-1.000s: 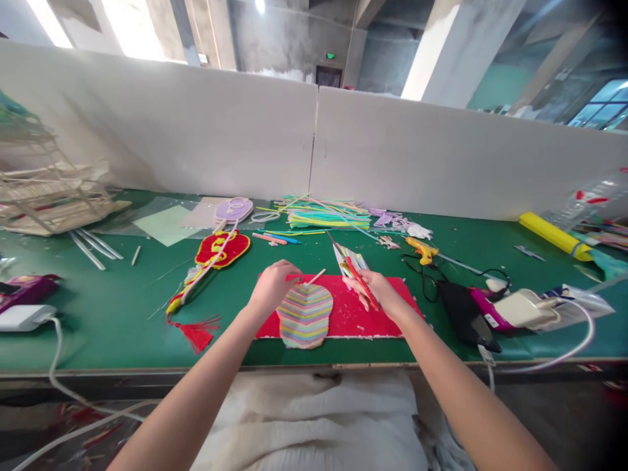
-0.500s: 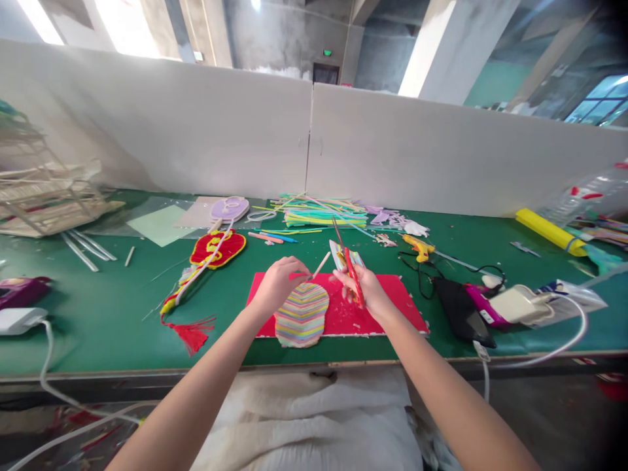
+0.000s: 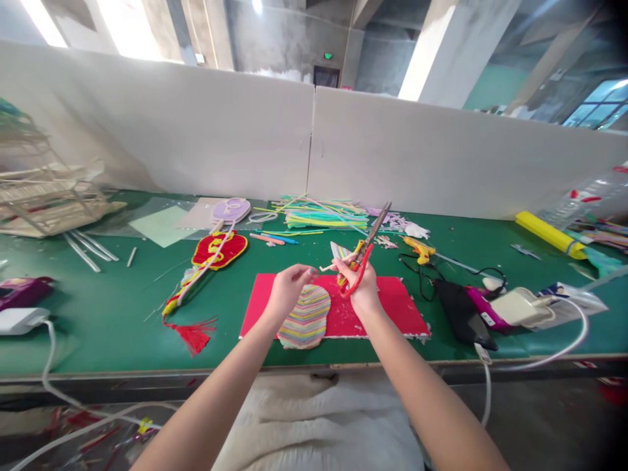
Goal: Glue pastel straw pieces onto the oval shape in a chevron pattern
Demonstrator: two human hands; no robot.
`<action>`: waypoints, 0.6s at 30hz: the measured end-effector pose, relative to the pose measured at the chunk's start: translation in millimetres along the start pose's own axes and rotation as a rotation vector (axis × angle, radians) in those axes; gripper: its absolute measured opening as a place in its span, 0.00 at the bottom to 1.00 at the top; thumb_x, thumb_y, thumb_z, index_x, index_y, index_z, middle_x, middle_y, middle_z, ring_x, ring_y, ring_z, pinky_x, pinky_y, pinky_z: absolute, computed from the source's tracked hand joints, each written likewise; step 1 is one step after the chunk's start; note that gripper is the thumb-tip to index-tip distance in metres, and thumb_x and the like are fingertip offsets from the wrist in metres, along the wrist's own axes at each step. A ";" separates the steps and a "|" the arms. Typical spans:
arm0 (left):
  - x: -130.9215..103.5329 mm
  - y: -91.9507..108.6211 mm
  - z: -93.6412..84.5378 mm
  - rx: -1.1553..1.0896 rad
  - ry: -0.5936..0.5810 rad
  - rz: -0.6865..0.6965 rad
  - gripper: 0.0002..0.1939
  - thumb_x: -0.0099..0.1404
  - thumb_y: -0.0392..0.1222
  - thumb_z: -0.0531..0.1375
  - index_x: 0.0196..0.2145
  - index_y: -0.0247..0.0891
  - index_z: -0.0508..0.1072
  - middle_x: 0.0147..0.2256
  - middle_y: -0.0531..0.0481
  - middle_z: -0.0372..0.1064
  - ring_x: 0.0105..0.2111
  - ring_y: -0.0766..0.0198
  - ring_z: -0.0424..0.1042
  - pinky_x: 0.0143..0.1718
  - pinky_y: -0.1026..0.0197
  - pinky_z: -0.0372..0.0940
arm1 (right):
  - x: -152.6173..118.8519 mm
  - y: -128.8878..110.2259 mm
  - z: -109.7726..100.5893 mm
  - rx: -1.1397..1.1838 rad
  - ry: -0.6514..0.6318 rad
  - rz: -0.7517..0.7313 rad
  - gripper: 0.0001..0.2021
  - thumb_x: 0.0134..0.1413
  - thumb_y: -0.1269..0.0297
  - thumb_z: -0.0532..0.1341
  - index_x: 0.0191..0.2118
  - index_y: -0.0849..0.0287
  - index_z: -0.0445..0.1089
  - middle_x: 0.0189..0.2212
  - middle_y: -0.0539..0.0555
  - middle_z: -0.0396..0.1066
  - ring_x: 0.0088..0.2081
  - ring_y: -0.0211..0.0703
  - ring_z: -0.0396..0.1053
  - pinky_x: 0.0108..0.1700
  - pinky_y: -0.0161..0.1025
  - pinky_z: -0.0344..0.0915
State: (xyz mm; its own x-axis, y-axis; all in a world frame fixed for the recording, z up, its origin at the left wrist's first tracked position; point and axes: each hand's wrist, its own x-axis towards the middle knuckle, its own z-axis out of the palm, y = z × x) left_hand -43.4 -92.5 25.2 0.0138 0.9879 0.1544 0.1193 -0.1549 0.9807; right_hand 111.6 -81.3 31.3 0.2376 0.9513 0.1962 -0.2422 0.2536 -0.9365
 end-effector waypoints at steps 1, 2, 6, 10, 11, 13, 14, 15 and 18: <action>-0.6 -0.9 2.8 -0.016 -0.006 -0.013 0.11 0.58 0.47 0.59 0.31 0.37 0.75 0.29 0.46 0.76 0.32 0.58 0.75 0.34 0.60 0.66 | -0.2 -0.7 1.0 -0.005 0.004 -0.005 0.16 0.38 0.60 0.71 0.26 0.57 0.61 0.20 0.45 0.69 0.22 0.35 0.69 0.26 0.34 0.64; -1.2 -1.5 5.5 -0.024 -0.004 -0.017 0.11 0.58 0.47 0.59 0.31 0.36 0.75 0.29 0.46 0.76 0.32 0.58 0.75 0.34 0.59 0.67 | -0.6 -1.2 1.9 -0.007 0.006 -0.007 0.16 0.38 0.60 0.71 0.26 0.57 0.61 0.20 0.45 0.70 0.22 0.35 0.68 0.26 0.34 0.64; -3.1 -0.8 13.7 -0.074 0.031 -0.039 0.12 0.56 0.47 0.61 0.30 0.36 0.76 0.29 0.46 0.76 0.32 0.58 0.75 0.35 0.59 0.67 | -1.7 0.3 4.6 0.002 0.003 -0.008 0.16 0.38 0.60 0.71 0.27 0.57 0.62 0.21 0.46 0.71 0.23 0.35 0.69 0.26 0.34 0.65; -2.8 1.5 16.7 -0.121 0.046 -0.044 0.14 0.56 0.50 0.62 0.31 0.36 0.76 0.29 0.46 0.76 0.32 0.59 0.75 0.37 0.59 0.68 | -1.5 3.7 5.2 0.009 0.015 -0.034 0.16 0.38 0.59 0.71 0.27 0.56 0.62 0.21 0.45 0.71 0.24 0.37 0.71 0.31 0.36 0.68; -2.4 1.7 16.7 -0.131 0.045 -0.043 0.14 0.56 0.51 0.62 0.31 0.35 0.75 0.29 0.46 0.76 0.32 0.59 0.75 0.37 0.59 0.68 | -1.3 4.1 4.9 0.008 0.012 -0.038 0.16 0.38 0.59 0.71 0.27 0.56 0.62 0.21 0.45 0.71 0.24 0.37 0.72 0.31 0.37 0.69; -1.5 2.0 16.3 -0.146 0.039 -0.038 0.15 0.55 0.51 0.62 0.31 0.35 0.75 0.29 0.46 0.76 0.33 0.59 0.75 0.38 0.58 0.68 | -1.2 4.3 3.9 0.007 0.002 -0.044 0.16 0.38 0.59 0.71 0.27 0.56 0.61 0.21 0.45 0.70 0.24 0.37 0.72 0.32 0.37 0.69; -1.1 2.1 16.1 -0.151 0.034 -0.035 0.15 0.55 0.52 0.62 0.31 0.36 0.75 0.29 0.46 0.77 0.33 0.59 0.75 0.38 0.58 0.68 | -1.2 4.3 3.2 0.007 -0.002 -0.047 0.16 0.38 0.60 0.71 0.27 0.56 0.61 0.21 0.44 0.70 0.24 0.37 0.72 0.32 0.37 0.69; -0.8 2.3 15.8 -0.155 0.029 -0.031 0.16 0.55 0.52 0.63 0.31 0.36 0.76 0.29 0.46 0.77 0.33 0.59 0.75 0.38 0.58 0.68 | -1.2 4.3 2.5 0.008 -0.004 -0.050 0.17 0.38 0.60 0.71 0.27 0.56 0.61 0.21 0.44 0.70 0.24 0.37 0.72 0.32 0.36 0.69; -0.4 2.8 16.0 -0.156 0.021 -0.014 0.16 0.54 0.53 0.63 0.31 0.36 0.75 0.29 0.46 0.77 0.34 0.58 0.76 0.39 0.57 0.68 | -1.6 4.5 1.1 0.002 -0.005 -0.057 0.17 0.39 0.60 0.71 0.28 0.56 0.61 0.22 0.44 0.69 0.24 0.36 0.71 0.32 0.36 0.69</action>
State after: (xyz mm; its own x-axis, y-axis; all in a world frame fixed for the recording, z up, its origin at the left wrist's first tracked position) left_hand -27.1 -93.2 26.0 -0.0079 0.9899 0.1412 -0.0364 -0.1414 0.9893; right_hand 109.1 -81.5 27.0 0.2461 0.9363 0.2505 -0.2300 0.3074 -0.9233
